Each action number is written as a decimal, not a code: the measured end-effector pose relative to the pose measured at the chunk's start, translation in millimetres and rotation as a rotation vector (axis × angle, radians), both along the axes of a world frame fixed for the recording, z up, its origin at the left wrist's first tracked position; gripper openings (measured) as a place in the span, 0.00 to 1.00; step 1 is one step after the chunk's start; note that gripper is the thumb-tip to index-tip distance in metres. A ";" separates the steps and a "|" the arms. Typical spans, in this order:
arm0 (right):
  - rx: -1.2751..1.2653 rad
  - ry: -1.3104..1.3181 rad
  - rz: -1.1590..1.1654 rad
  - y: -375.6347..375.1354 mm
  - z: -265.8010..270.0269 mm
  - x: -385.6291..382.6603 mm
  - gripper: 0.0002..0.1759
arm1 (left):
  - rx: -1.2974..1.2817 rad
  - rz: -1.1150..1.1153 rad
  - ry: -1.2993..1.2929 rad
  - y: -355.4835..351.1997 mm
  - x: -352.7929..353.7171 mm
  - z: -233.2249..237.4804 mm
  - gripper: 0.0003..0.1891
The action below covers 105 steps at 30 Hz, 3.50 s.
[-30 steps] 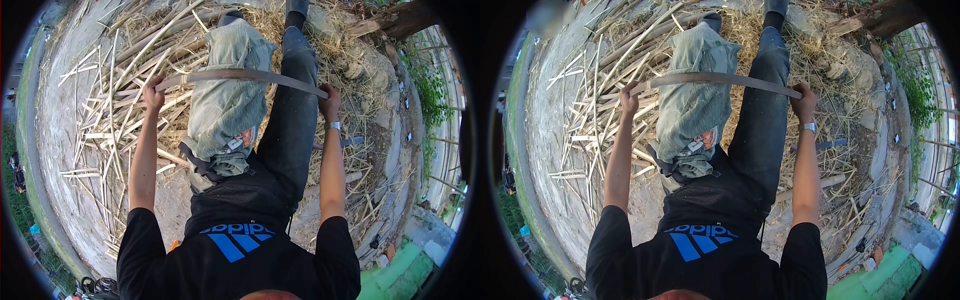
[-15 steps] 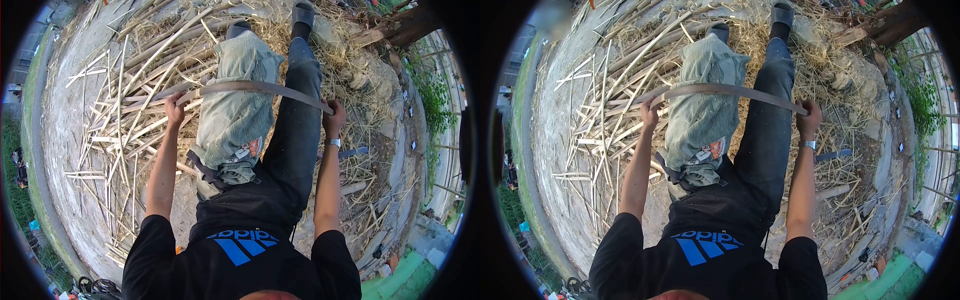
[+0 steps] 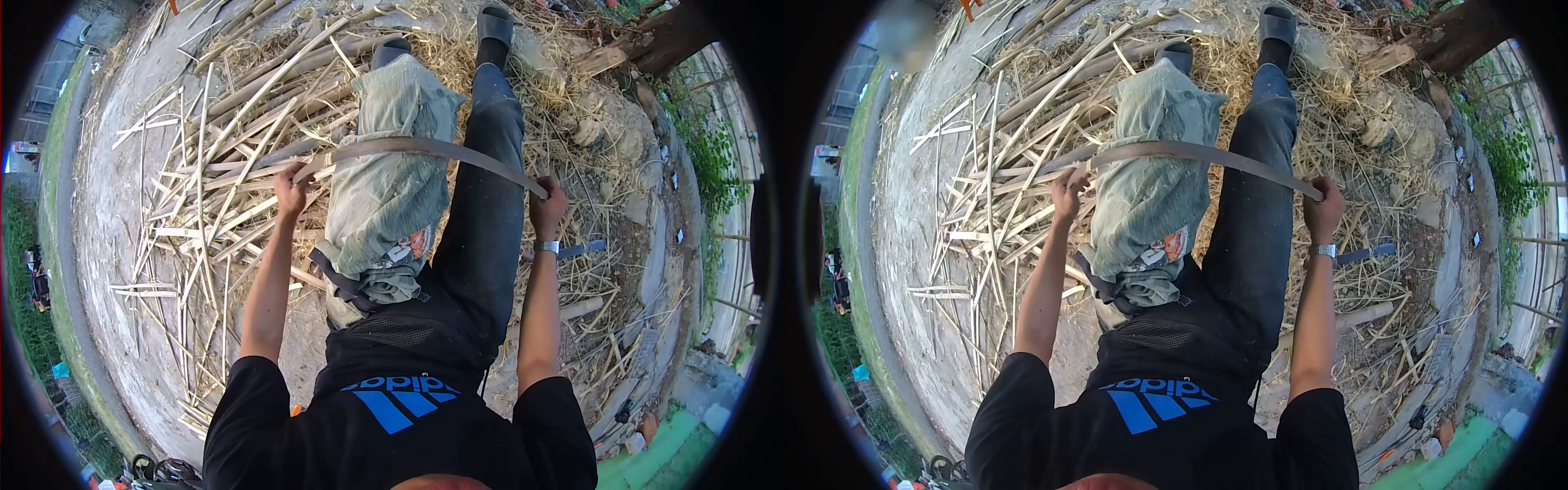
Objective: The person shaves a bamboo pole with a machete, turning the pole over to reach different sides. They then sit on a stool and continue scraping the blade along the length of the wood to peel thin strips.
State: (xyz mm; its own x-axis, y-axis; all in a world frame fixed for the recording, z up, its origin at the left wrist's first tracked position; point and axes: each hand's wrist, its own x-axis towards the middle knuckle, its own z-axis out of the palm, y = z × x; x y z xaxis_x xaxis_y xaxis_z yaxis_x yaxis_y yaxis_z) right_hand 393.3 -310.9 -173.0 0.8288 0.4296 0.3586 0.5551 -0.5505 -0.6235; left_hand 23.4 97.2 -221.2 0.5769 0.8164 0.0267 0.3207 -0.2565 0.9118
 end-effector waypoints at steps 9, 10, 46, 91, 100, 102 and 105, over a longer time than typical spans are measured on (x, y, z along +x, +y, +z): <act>-0.023 0.140 -0.161 -4.7 21.1 -5.3 0.05 | -0.073 0.071 -0.085 -15.4 0.1 0.2 0.16; -0.031 0.157 -0.176 -3.4 33.0 -7.3 0.05 | 0.068 0.062 0.043 -12.1 -2.1 14.9 0.18; -0.334 0.521 0.265 -46.1 277.3 68.4 0.19 | 1.053 0.016 0.141 112.6 -59.1 286.3 0.22; -0.228 -0.476 0.017 43.1 179.2 21.9 0.16 | 1.147 -0.077 0.448 101.1 -50.6 229.5 0.04; -0.122 -0.606 0.020 80.1 139.8 6.6 0.11 | 0.886 0.051 0.285 110.3 -59.2 105.1 0.14; -0.111 -0.619 0.016 78.4 144.3 7.0 0.11 | 0.801 0.032 0.374 102.6 -53.1 96.1 0.13; -0.113 -0.635 0.019 75.6 148.1 6.3 0.11 | 0.789 0.022 0.315 98.0 -44.1 77.2 0.12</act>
State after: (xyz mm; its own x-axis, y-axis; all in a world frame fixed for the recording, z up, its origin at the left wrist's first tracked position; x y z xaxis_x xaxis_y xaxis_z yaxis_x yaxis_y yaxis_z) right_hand 399.6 -235.3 -24.9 0.4621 0.5056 0.7286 0.8072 -0.5800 -0.1095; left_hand -20.7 195.2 -144.0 0.6374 0.6367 0.4339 0.5415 -0.7708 0.3356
